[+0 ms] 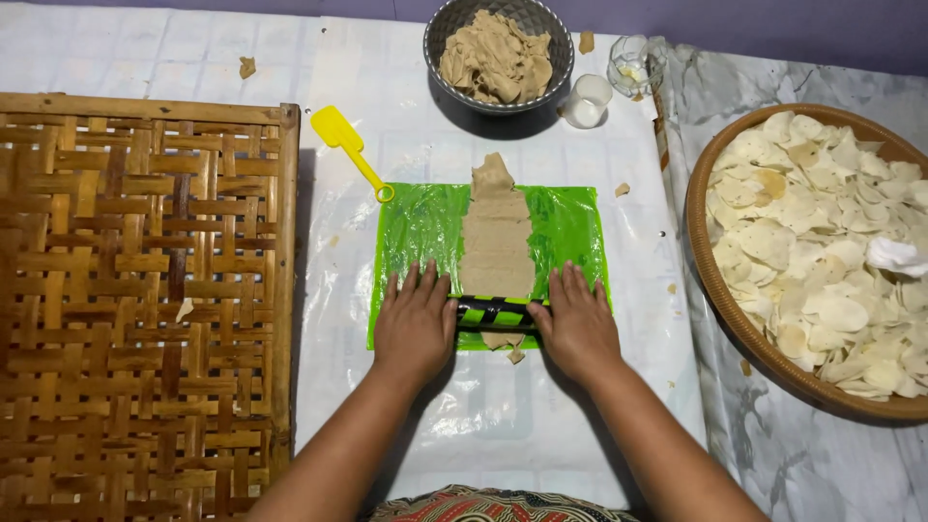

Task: The person flattens a piece of dough on a green cutting board using a rolling pin. They repeatedly roll the dough back and forth, occasionally using a yellow spatula to lift and adjust the dough. The person also adds more dough from a metal bowl to the flattened sheet and continues rolling.

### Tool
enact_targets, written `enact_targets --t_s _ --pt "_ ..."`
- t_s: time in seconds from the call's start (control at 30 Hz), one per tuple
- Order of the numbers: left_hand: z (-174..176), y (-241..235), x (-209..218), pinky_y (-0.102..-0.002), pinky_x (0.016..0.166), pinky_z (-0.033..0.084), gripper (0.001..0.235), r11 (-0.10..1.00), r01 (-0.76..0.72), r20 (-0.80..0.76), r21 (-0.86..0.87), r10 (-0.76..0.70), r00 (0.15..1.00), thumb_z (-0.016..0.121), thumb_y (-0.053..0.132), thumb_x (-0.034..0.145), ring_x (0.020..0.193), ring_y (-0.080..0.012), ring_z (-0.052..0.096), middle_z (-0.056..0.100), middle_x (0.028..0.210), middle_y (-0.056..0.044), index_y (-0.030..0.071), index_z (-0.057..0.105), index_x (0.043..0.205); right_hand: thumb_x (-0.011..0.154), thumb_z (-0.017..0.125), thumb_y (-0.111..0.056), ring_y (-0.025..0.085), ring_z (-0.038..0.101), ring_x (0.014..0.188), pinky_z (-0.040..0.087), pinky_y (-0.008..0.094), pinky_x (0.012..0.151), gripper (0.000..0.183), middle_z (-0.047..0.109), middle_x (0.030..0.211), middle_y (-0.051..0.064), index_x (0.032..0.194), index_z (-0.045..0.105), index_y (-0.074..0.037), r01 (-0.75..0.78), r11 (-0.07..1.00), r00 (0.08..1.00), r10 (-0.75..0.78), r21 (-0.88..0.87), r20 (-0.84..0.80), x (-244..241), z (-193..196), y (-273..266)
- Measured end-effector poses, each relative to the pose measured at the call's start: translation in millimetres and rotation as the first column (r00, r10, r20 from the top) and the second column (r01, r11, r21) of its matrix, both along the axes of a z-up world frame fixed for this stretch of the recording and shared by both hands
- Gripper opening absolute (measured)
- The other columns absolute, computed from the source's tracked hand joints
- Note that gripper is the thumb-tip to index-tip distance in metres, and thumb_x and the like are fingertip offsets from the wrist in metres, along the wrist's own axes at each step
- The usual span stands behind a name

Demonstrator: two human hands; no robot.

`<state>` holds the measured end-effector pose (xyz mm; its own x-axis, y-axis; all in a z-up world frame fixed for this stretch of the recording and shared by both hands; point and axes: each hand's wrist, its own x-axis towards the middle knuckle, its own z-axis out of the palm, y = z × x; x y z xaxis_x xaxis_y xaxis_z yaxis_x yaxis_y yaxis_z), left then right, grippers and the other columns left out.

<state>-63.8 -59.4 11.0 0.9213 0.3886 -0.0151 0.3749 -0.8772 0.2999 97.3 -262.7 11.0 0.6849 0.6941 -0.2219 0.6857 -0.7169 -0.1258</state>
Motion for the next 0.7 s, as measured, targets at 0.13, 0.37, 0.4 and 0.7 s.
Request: enact_targets --t_s 0.13,0.37,0.4,0.7 --pt "2 31 53 -0.054 0.127 0.006 0.062 0.995 -0.101 0.015 -0.017 0.102 0.995 0.024 0.051 0.108 0.156 -0.0319 0.026 0.038 0.164 -0.013 0.015 0.051 0.15 0.107 0.007 -0.069 0.034 0.016 0.158 -0.002 0.067 0.121 0.081 0.023 0.168 0.02 0.163 0.028 -0.014 0.108 0.994 0.994 -0.108 -0.021 -0.029 53 -16 27" --pt "9 17 54 -0.055 0.126 0.0 0.059 0.994 -0.099 -0.052 0.037 0.1 0.994 0.022 0.042 0.106 0.159 -0.0304 0.015 0.025 0.17 -0.011 0.019 0.043 0.156 0.109 0.009 -0.059 0.03 0.013 0.159 -0.003 0.066 0.121 0.066 0.018 0.171 0.015 0.161 0.034 -0.028 0.146 0.989 0.988 -0.146 0.012 0.046 37 2 37" --pt "13 13 46 -0.054 0.126 0.001 0.058 0.993 -0.112 -0.046 0.023 0.113 0.993 0.022 0.041 0.106 0.159 -0.0299 0.016 0.027 0.17 -0.01 0.019 0.046 0.154 0.109 0.011 -0.057 0.03 0.013 0.159 -0.002 0.065 0.121 0.064 0.019 0.171 0.016 0.16 0.037 -0.027 0.13 0.991 0.989 -0.131 0.025 0.065 27 11 35" --pt "-21 -39 -37 -0.053 0.125 0.011 0.055 0.999 -0.003 0.152 0.039 -0.003 0.988 0.036 0.036 0.107 0.155 -0.0382 0.018 0.025 0.167 -0.018 0.017 0.034 0.158 0.109 0.023 -0.05 0.033 0.017 0.155 -0.003 0.06 0.123 0.068 0.019 0.168 0.022 0.163 0.021 -0.009 0.011 0.971 0.987 -0.049 0.238 0.152 -47 -15 -28"
